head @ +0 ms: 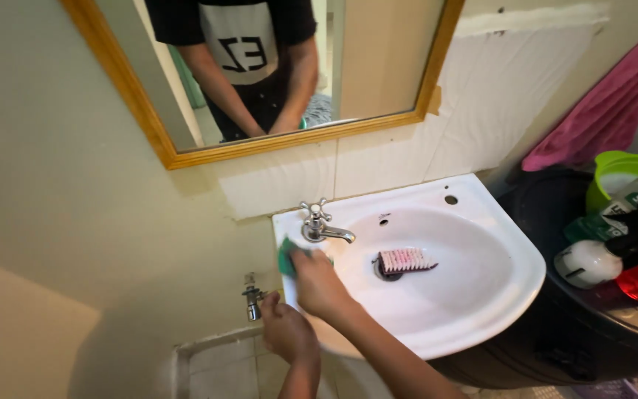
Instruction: Cleaning a bathroom sink and faucet using a sponge, cleaning spray, and brush.
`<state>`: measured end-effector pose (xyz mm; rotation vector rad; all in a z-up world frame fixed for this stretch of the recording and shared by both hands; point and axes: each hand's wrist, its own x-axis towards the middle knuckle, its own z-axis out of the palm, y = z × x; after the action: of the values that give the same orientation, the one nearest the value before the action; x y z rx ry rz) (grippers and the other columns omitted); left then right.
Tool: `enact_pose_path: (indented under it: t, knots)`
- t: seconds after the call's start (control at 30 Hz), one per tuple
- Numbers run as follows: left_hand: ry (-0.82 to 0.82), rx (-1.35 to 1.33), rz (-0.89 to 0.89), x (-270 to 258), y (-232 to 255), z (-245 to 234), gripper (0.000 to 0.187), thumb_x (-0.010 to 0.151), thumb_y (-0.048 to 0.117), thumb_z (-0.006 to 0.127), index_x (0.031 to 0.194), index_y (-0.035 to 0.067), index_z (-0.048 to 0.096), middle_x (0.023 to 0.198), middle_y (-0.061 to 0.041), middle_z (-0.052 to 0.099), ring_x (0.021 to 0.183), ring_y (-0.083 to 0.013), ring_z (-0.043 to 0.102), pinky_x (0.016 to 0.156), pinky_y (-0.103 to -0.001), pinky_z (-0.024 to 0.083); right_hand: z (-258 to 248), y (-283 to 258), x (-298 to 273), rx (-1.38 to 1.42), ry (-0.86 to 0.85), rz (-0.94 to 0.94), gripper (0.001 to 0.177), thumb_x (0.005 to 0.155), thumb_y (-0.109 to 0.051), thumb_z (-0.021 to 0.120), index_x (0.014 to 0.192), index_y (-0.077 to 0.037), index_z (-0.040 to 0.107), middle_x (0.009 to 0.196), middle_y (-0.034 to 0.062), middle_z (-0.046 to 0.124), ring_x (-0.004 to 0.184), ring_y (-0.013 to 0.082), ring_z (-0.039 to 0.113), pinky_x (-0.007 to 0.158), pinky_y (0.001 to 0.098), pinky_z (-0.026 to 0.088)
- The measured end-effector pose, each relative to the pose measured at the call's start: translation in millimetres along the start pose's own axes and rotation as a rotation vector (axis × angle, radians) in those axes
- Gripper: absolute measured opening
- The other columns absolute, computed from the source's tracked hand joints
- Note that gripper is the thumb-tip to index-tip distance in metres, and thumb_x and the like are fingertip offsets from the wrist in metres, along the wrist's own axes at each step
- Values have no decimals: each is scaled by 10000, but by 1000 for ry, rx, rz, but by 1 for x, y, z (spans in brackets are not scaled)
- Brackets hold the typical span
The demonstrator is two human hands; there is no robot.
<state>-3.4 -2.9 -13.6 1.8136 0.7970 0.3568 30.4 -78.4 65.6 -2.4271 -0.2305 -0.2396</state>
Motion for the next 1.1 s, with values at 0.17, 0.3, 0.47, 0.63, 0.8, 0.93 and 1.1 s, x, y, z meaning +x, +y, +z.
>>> enact_pose_path:
  t: [0.17, 0.3, 0.47, 0.63, 0.8, 0.93, 1.1]
  knots:
    - [-56, -33, -96, 4, 3, 1, 357, 963, 208, 452, 1200, 140, 709, 1194, -89, 759, 1107, -299, 701, 1015, -433, 496, -59, 27, -93, 335, -272, 323, 481, 796, 35, 595, 1249, -79, 712, 1144, 146, 768, 1081, 277, 705, 943, 378, 532]
    - [-123, -51, -230, -5, 28, -13, 387, 955, 225, 409, 1201, 149, 699, 1213, -80, 736, 1111, -306, 675, 987, -443, 489, -81, 94, -151, 1129, 110, 704, 508, 833, 80, 566, 1333, 38, 646, 1193, 177, 776, 1080, 279, 728, 987, 414, 546]
    - [-308, -406, -326, 14, -4, 0, 413, 1002, 220, 360, 1216, 24, 654, 1179, -173, 712, 1050, -317, 686, 954, -437, 516, -160, 77, -176, 1145, 460, 800, 543, 860, 49, 471, 1396, 65, 559, 1276, 197, 716, 1171, 277, 668, 1025, 409, 493]
    - [-529, -379, -445, 11, 18, -25, 435, 1021, 242, 343, 1253, 42, 651, 1157, -157, 726, 1098, -255, 678, 1026, -413, 441, -148, 103, -201, 1076, 746, 725, 476, 925, 31, 475, 1392, 75, 553, 1290, 162, 690, 1187, 271, 645, 1037, 410, 486]
    - [-542, -415, -480, 1, 34, -41, 361, 1025, 295, 416, 1257, 114, 626, 1226, -11, 664, 1201, -158, 543, 1043, -409, 278, -94, 35, -196, -146, 363, 210, 352, 680, 36, 726, 973, -136, 818, 1029, 69, 789, 1034, 258, 692, 928, 404, 533]
    - [-598, -572, -420, 32, -35, -9, 394, 1012, 280, 411, 1254, 81, 651, 1230, -87, 679, 1157, -211, 584, 1045, -408, 400, -35, -10, -158, -74, 291, -64, 315, 727, -69, 768, 1037, -108, 809, 1090, 129, 762, 1016, 306, 672, 905, 477, 492]
    - [-617, -472, -576, 23, 4, -22, 670, 1011, 595, 403, 1441, 100, 540, 1447, -128, 590, 1322, -306, 531, 1145, -485, 389, -37, -13, -135, 38, 119, -24, 293, 772, -118, 760, 1061, -124, 809, 1179, 109, 742, 1089, 306, 649, 925, 447, 495]
